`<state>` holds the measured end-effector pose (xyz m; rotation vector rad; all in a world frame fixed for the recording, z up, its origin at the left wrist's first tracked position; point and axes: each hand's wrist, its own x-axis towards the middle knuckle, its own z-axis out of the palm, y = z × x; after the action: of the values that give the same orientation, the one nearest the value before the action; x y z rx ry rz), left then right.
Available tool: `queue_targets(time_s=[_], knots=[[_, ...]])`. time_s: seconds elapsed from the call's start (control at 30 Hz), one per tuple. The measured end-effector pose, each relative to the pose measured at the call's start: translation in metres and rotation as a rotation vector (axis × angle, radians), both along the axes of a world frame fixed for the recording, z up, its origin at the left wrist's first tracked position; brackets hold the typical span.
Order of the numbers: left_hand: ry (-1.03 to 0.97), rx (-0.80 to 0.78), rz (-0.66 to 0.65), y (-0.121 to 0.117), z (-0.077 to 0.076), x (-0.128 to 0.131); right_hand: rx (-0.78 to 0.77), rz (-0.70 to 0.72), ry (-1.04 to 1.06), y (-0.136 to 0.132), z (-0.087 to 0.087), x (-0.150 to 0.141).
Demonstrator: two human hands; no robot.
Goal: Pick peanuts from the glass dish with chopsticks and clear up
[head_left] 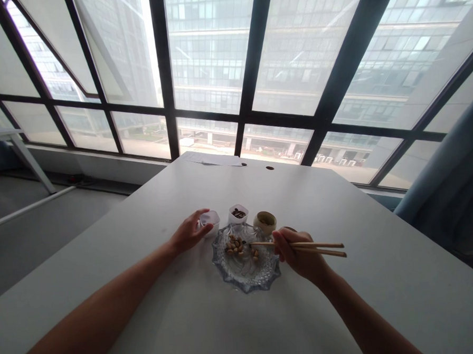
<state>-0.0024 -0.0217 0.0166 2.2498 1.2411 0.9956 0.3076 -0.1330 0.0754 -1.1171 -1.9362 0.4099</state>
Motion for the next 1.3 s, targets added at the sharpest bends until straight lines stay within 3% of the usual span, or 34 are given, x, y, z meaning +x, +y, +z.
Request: queue_targets(time_s=[0.63, 1.1, 1.3], knots=[[0.006, 0.016, 0.000, -0.0008, 0.0004, 0.0003, -0.046, -0.037, -0.060, -0.0030, 0.0015, -0.0069], [-0.017, 0.012, -0.007, -0.0022, 0.0021, 0.0008, -0.122, -0.034, 0.021, -0.0016, -0.0013, -0.0062], [-0.009, 0.006, 0.000, -0.0018, 0.0018, 0.0006, -0.030, -0.033, -0.090, -0.0035, 0.0049, -0.0059]])
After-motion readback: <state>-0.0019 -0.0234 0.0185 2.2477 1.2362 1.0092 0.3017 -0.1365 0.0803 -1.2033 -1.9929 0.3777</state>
